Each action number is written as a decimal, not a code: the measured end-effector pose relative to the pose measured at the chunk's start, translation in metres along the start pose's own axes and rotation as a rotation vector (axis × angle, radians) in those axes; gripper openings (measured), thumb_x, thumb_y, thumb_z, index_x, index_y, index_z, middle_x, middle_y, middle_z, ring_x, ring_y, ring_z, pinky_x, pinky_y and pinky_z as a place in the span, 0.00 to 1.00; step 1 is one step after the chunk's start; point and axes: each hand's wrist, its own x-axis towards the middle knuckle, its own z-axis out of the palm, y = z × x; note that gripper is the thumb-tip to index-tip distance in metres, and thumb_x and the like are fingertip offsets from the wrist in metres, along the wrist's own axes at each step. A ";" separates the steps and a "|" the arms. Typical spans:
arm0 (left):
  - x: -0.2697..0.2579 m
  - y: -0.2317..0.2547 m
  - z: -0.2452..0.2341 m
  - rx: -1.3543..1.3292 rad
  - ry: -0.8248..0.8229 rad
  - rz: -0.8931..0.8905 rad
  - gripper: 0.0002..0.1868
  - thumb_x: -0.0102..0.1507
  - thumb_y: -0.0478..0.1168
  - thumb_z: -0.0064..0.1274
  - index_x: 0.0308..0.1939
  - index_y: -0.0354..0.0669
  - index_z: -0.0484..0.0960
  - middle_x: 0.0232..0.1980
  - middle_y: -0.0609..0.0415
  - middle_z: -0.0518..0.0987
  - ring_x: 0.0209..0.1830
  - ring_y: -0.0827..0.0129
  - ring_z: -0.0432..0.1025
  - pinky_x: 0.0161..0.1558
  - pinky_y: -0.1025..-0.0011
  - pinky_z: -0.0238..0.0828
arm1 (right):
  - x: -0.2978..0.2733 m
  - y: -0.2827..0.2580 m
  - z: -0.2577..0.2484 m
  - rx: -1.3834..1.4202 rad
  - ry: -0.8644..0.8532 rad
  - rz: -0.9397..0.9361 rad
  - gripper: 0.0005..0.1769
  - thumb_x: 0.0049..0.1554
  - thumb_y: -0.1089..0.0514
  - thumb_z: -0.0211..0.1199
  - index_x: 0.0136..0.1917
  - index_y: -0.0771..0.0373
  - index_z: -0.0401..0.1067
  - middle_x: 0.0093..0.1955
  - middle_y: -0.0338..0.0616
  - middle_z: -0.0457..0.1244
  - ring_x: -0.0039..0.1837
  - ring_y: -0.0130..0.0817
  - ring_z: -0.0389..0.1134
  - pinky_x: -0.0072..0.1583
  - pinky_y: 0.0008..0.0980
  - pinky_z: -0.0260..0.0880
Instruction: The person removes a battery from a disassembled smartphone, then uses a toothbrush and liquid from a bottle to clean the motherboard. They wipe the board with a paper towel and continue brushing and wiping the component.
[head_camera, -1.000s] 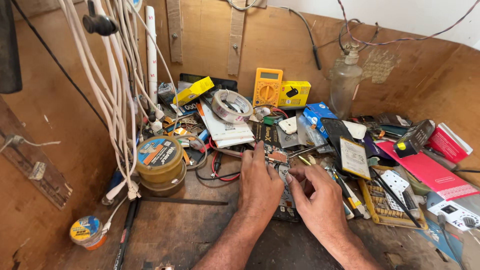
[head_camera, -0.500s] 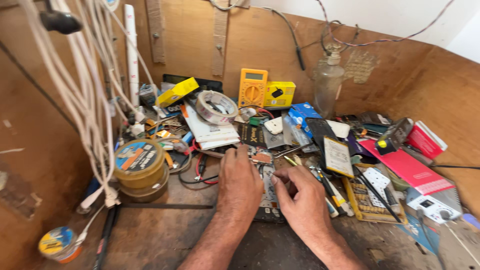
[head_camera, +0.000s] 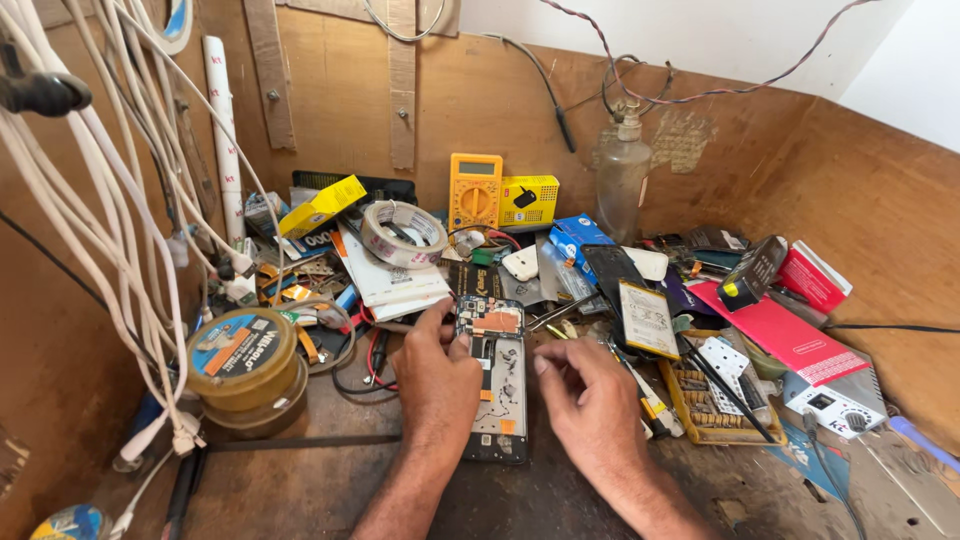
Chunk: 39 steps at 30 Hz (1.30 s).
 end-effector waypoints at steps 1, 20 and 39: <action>0.001 0.001 -0.002 0.003 -0.001 0.003 0.24 0.59 0.28 0.53 0.61 0.38 0.79 0.41 0.45 0.86 0.41 0.58 0.83 0.42 0.60 0.78 | 0.004 0.002 -0.002 -0.019 0.002 -0.003 0.07 0.54 0.63 0.66 0.48 0.62 0.79 0.41 0.42 0.69 0.38 0.32 0.68 0.40 0.33 0.68; 0.001 0.005 -0.002 0.087 -0.005 0.000 0.21 0.60 0.32 0.51 0.58 0.41 0.81 0.45 0.42 0.85 0.50 0.51 0.79 0.52 0.54 0.72 | 0.104 0.027 -0.014 -0.708 -0.403 -0.446 0.10 0.49 0.65 0.68 0.46 0.57 0.80 0.47 0.43 0.66 0.56 0.43 0.63 0.56 0.45 0.63; 0.001 -0.004 0.002 0.092 -0.008 0.057 0.21 0.61 0.32 0.48 0.58 0.36 0.79 0.52 0.39 0.82 0.55 0.47 0.75 0.56 0.51 0.69 | 0.037 0.007 -0.011 -0.202 -0.279 0.118 0.21 0.70 0.47 0.52 0.51 0.66 0.75 0.42 0.51 0.63 0.41 0.39 0.66 0.45 0.40 0.68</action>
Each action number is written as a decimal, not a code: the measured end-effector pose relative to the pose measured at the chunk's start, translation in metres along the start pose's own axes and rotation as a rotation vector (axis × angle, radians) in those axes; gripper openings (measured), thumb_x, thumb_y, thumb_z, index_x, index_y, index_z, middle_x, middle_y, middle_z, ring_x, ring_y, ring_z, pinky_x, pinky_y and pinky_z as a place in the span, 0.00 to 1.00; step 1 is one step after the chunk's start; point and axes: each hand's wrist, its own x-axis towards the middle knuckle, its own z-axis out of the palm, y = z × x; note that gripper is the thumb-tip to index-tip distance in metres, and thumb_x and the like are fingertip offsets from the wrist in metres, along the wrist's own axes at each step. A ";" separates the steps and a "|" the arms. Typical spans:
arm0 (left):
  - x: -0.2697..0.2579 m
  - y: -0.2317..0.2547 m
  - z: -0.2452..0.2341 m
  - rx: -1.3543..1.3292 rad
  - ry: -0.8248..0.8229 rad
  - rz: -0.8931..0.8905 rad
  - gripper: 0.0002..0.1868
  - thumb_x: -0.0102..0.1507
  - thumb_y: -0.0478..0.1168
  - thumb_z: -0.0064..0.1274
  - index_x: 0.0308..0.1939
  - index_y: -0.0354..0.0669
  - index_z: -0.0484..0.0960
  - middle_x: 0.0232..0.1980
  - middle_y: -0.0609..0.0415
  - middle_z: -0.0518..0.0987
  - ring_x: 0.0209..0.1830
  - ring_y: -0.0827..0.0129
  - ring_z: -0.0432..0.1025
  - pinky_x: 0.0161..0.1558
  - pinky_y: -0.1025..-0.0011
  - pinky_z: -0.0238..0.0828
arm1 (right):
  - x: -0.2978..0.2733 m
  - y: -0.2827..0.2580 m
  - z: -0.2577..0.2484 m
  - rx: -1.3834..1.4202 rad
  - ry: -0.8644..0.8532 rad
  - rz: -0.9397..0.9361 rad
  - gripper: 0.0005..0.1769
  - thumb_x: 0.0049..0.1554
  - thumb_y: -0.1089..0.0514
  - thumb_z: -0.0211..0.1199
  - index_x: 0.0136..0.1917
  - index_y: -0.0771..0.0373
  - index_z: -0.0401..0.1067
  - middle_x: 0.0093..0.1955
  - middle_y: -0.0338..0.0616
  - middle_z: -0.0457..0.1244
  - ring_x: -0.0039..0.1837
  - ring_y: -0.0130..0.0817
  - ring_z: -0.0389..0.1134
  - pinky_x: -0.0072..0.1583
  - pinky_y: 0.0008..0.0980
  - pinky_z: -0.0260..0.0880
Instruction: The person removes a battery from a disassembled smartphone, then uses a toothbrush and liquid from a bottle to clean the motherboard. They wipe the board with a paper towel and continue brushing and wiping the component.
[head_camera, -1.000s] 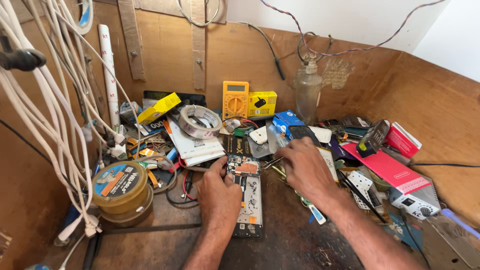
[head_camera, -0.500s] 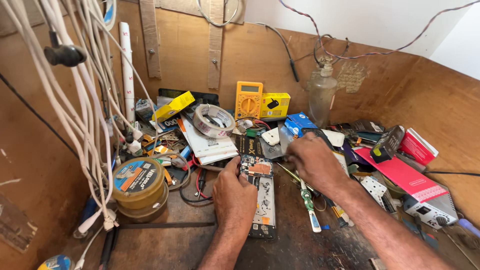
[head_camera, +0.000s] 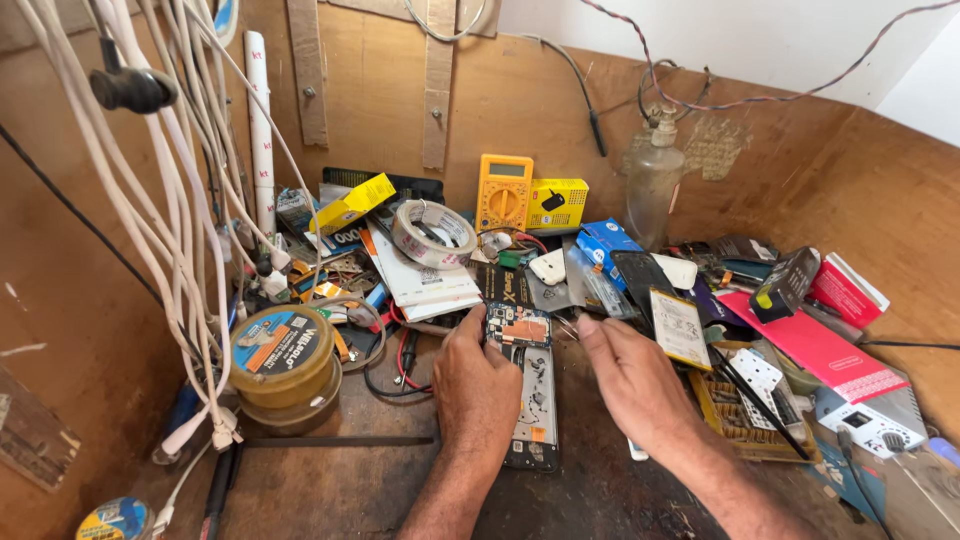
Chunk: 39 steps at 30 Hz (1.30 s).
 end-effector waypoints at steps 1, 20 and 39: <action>-0.001 0.000 0.000 0.005 -0.002 0.003 0.21 0.61 0.32 0.48 0.58 0.36 0.79 0.52 0.39 0.81 0.55 0.46 0.75 0.56 0.51 0.69 | -0.002 0.001 0.002 -0.014 0.003 0.000 0.23 0.70 0.47 0.52 0.48 0.69 0.75 0.42 0.51 0.63 0.41 0.39 0.67 0.46 0.39 0.68; -0.002 0.005 -0.003 0.059 -0.022 0.043 0.23 0.61 0.28 0.47 0.61 0.34 0.77 0.47 0.39 0.79 0.50 0.47 0.76 0.51 0.51 0.71 | -0.012 -0.008 0.002 -0.160 0.164 -0.344 0.13 0.55 0.51 0.67 0.52 0.55 0.82 0.39 0.43 0.66 0.41 0.43 0.70 0.42 0.42 0.68; -0.003 0.007 -0.003 0.074 -0.043 0.037 0.24 0.61 0.27 0.46 0.63 0.34 0.75 0.47 0.41 0.79 0.49 0.51 0.77 0.49 0.54 0.73 | -0.015 -0.007 0.006 -0.180 0.214 -0.468 0.13 0.54 0.55 0.68 0.52 0.59 0.81 0.41 0.44 0.66 0.42 0.40 0.70 0.43 0.39 0.71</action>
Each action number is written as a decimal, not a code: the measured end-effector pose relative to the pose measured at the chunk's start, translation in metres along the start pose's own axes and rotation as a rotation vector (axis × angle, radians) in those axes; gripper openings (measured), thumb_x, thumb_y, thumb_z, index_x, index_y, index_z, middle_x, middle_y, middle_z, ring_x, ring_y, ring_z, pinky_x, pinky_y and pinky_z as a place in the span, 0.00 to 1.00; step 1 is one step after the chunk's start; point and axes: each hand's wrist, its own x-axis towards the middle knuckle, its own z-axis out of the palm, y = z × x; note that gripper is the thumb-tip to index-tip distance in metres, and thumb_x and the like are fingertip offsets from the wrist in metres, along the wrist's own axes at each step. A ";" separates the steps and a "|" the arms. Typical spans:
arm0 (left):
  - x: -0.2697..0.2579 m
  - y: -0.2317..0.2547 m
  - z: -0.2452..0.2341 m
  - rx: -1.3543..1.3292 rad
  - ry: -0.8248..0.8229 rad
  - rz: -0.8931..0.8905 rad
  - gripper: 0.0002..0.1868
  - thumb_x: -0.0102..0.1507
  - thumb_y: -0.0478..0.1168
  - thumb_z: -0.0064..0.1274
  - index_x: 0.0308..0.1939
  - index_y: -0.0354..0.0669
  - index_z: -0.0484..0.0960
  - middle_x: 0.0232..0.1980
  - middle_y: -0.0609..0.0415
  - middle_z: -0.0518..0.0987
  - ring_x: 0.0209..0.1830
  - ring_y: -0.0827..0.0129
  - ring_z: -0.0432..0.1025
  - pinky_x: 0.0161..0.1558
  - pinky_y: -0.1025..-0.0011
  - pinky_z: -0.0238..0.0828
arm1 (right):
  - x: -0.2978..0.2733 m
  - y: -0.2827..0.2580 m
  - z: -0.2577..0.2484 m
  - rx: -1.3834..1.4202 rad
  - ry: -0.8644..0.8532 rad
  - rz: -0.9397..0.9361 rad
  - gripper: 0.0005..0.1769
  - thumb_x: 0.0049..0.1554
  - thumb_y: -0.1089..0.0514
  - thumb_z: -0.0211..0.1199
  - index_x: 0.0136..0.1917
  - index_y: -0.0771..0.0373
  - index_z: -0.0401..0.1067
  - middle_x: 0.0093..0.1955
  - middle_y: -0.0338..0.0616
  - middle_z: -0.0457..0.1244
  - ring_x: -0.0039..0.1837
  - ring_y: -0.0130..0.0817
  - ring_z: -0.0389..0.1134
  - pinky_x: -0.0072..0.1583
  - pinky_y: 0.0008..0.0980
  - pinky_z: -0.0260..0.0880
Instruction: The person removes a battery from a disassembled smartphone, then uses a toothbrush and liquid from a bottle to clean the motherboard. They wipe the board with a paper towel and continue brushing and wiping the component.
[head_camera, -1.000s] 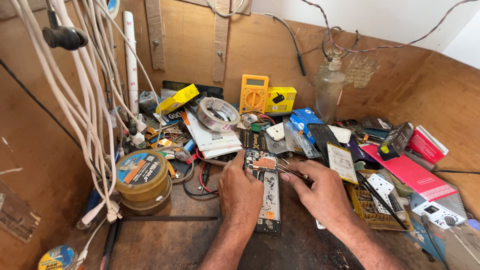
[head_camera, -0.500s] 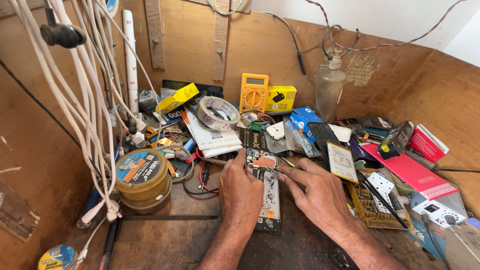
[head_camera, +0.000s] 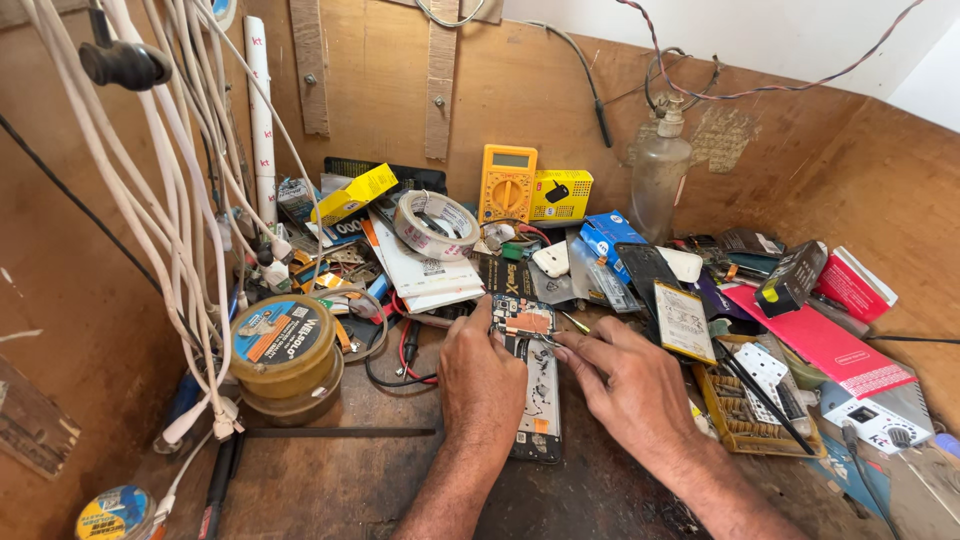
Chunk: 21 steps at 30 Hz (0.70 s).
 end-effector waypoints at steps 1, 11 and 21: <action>0.000 0.000 0.000 0.001 -0.005 -0.006 0.24 0.62 0.27 0.46 0.62 0.34 0.75 0.46 0.41 0.79 0.49 0.51 0.77 0.49 0.53 0.72 | -0.002 -0.001 0.002 -0.006 0.011 0.010 0.13 0.54 0.56 0.68 0.53 0.60 0.81 0.40 0.45 0.65 0.41 0.40 0.70 0.43 0.39 0.71; 0.000 -0.001 -0.001 -0.017 -0.014 0.005 0.21 0.61 0.27 0.46 0.58 0.36 0.78 0.45 0.40 0.79 0.49 0.48 0.76 0.49 0.51 0.71 | -0.007 -0.005 0.009 0.025 0.125 0.007 0.12 0.54 0.60 0.69 0.52 0.64 0.80 0.39 0.47 0.64 0.40 0.41 0.70 0.42 0.39 0.71; 0.002 -0.011 0.005 -0.008 0.028 0.037 0.25 0.61 0.28 0.48 0.64 0.32 0.73 0.57 0.39 0.78 0.59 0.50 0.74 0.59 0.54 0.68 | -0.006 -0.010 0.006 0.112 0.149 0.114 0.13 0.55 0.59 0.68 0.54 0.64 0.80 0.39 0.46 0.64 0.37 0.38 0.69 0.39 0.38 0.69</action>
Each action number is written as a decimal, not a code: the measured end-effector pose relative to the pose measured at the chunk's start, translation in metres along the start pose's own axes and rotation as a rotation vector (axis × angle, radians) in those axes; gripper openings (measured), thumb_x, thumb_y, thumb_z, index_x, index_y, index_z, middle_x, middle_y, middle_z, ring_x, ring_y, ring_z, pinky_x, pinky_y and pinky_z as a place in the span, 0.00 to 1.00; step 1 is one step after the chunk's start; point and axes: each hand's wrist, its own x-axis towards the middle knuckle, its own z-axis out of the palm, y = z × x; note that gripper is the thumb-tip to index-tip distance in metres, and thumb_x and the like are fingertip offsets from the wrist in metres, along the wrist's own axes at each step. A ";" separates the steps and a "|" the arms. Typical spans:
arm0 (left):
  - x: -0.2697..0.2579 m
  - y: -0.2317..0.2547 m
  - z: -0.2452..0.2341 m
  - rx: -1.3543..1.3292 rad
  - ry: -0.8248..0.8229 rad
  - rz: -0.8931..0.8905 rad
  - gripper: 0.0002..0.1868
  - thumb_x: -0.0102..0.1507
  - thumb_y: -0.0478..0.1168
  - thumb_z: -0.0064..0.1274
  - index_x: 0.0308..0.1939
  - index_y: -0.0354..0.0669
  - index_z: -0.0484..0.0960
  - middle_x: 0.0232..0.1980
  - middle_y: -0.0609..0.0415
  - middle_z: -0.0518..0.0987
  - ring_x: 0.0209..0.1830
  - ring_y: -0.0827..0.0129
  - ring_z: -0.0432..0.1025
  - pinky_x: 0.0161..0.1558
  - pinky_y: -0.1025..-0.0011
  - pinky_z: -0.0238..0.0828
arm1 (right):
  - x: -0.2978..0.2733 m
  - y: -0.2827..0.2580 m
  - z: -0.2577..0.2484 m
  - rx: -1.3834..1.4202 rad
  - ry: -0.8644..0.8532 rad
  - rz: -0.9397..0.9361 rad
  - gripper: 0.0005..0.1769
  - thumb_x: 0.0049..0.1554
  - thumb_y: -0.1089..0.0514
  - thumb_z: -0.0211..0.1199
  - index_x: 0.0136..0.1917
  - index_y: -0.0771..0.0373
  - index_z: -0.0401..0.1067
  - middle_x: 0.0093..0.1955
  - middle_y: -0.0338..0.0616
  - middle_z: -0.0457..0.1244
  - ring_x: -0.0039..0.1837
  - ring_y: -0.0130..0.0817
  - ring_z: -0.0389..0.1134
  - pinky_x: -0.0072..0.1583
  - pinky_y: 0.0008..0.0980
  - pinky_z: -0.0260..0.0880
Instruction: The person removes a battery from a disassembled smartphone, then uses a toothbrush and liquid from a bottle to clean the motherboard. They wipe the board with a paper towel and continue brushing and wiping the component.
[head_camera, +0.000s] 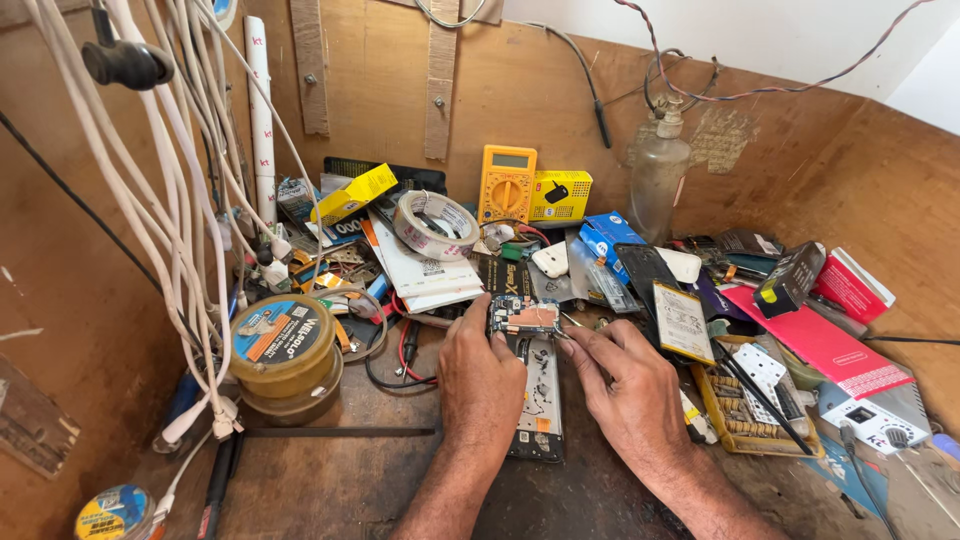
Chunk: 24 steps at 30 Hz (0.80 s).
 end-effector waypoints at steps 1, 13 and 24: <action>0.000 0.000 0.000 -0.015 -0.002 -0.010 0.25 0.61 0.28 0.48 0.64 0.33 0.73 0.57 0.39 0.78 0.59 0.50 0.74 0.59 0.55 0.68 | 0.000 0.000 0.000 -0.004 -0.006 0.020 0.14 0.55 0.59 0.68 0.54 0.63 0.80 0.38 0.47 0.64 0.37 0.38 0.69 0.39 0.38 0.68; -0.002 0.006 -0.007 -0.076 -0.024 -0.039 0.18 0.64 0.35 0.53 0.58 0.45 0.82 0.48 0.45 0.82 0.53 0.55 0.76 0.54 0.56 0.72 | 0.007 0.014 0.004 0.115 0.004 0.058 0.12 0.57 0.56 0.68 0.50 0.64 0.80 0.41 0.45 0.69 0.40 0.33 0.70 0.42 0.33 0.69; -0.003 0.009 -0.010 -0.118 -0.047 -0.082 0.16 0.64 0.36 0.53 0.56 0.49 0.85 0.46 0.48 0.83 0.50 0.61 0.78 0.52 0.60 0.74 | 0.011 0.019 -0.006 0.037 -0.180 0.247 0.18 0.50 0.50 0.72 0.51 0.61 0.81 0.41 0.42 0.70 0.35 0.33 0.69 0.38 0.35 0.68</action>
